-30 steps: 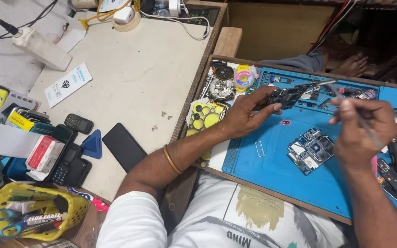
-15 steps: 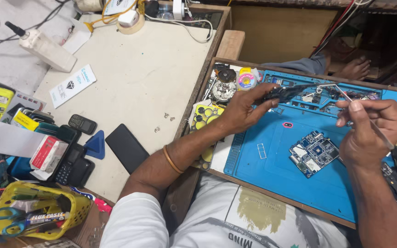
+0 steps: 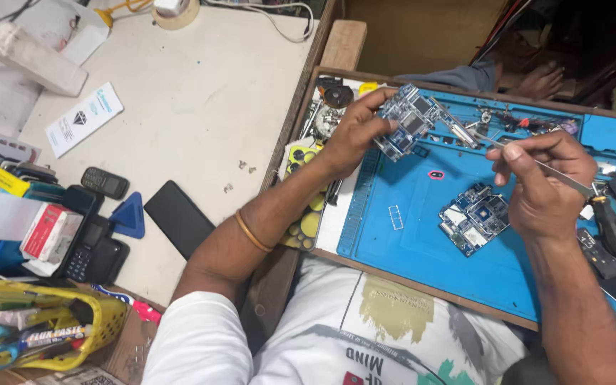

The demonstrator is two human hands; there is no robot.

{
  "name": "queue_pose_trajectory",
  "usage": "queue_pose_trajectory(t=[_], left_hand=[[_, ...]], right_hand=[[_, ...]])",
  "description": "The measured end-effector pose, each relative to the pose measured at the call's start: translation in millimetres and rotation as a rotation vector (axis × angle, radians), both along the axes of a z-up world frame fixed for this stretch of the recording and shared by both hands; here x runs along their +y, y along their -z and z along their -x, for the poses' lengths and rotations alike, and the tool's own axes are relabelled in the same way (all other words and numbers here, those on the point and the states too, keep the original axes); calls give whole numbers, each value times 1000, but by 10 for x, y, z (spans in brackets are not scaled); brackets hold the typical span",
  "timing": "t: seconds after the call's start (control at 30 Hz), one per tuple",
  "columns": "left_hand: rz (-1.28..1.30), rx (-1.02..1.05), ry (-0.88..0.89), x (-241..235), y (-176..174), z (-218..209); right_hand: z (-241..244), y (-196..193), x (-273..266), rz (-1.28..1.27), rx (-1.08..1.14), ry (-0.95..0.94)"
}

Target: The person holds a small circuit board and uses tweezers to manipulate components on its surface. They repeatedly adjust the board's orientation and use the tweezers to probe or reposition small parts.

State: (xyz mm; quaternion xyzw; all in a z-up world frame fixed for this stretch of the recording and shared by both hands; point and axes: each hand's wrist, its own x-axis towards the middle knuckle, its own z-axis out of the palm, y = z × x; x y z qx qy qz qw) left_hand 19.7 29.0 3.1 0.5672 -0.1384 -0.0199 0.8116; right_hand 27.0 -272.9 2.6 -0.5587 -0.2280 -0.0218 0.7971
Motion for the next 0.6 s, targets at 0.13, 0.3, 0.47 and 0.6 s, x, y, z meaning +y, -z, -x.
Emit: queue_pose_trajectory(t=[0.13, 0.3, 0.47, 0.6], left_hand=[[190, 72, 115, 55, -55, -20], [227, 82, 157, 97, -122, -15], [105, 51, 54, 65, -117, -27], [59, 34, 27, 86, -51, -53]], right_hand=[[45, -11, 22, 111, -49, -16], [92, 3, 5, 261, -158, 12], [106, 11, -10, 330, -246, -9], [138, -15, -9, 433, -297, 31]])
